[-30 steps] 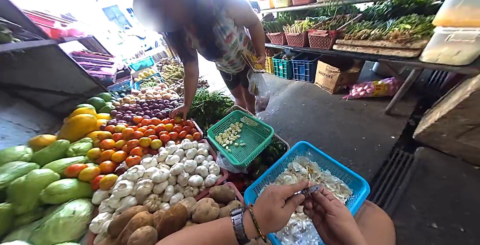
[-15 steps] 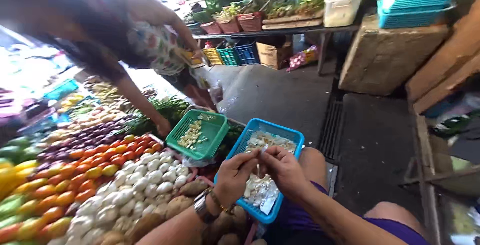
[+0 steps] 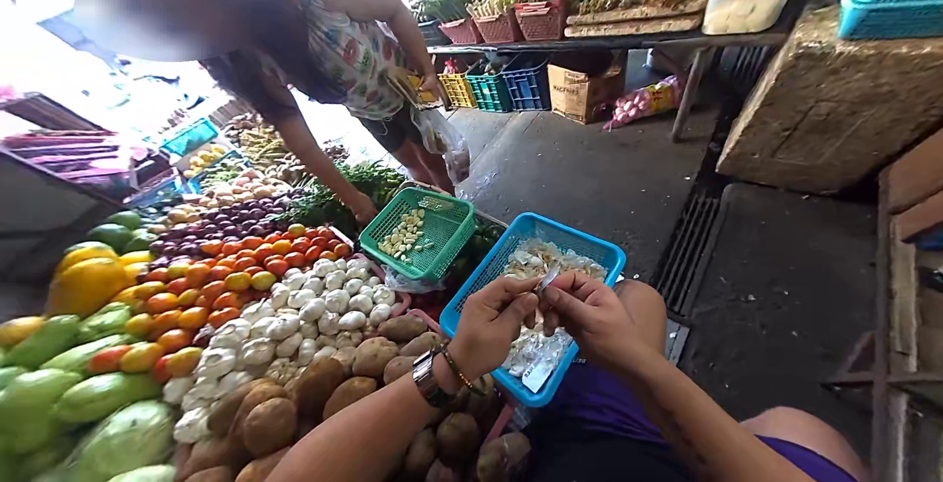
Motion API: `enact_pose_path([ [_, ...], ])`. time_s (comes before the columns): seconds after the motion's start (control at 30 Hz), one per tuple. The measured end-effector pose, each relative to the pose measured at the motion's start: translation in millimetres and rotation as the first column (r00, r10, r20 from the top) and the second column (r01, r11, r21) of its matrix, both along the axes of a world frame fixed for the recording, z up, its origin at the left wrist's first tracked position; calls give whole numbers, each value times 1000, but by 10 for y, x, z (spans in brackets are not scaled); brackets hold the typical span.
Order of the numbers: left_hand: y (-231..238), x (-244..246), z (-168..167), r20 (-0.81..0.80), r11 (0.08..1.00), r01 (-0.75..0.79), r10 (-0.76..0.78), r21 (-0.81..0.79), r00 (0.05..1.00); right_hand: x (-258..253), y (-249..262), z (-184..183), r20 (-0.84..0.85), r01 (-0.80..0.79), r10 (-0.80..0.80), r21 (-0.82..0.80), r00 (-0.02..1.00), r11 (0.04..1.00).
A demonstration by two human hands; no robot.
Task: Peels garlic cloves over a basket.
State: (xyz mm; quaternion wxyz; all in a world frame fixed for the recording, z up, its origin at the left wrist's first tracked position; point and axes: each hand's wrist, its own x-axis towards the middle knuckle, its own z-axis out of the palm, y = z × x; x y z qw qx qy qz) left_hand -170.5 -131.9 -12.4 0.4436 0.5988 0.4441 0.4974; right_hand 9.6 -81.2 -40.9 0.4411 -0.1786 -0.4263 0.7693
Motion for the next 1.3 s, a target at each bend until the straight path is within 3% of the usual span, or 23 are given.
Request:
enact_pose_path([
  [0.2, 87, -35, 82, 276, 881, -22, 171, -472, 946, 69, 263, -260, -88, -211, 214, 50, 973, 976],
  [0.27, 129, -139, 82, 210, 860, -115, 248, -498, 946, 85, 328, -249, -32, -225, 231, 129, 972, 966],
  [0.37, 224, -253, -15, 2, 831, -228, 266, -508, 964, 134, 332, -264, 26, -124, 121, 181, 992, 976],
  [0.5, 306, -299, -93, -135, 801, -248, 209, -545, 969, 135, 312, -245, -3, 16, -16, 67, 1000, 998],
  [0.6, 285, -277, -121, -101, 862, -214, 188, -460, 977, 107, 288, -304, -77, 6, -10, -53, 997, 999],
  [0.73, 190, -248, -192, -67, 989, -68, 60, -128, 996, 0, 257, -320, -178, -29, -14, -236, 984, 971],
  [0.87, 163, -229, -216, -297, 988, 105, -66, 117, 953, -62, 243, -328, -243, -60, -1, -245, 970, 968],
  [1.3, 153, -193, -270, -445, 970, 83, 28, 227, 895, -41, 242, -364, -126, 29, -47, -140, 991, 990],
])
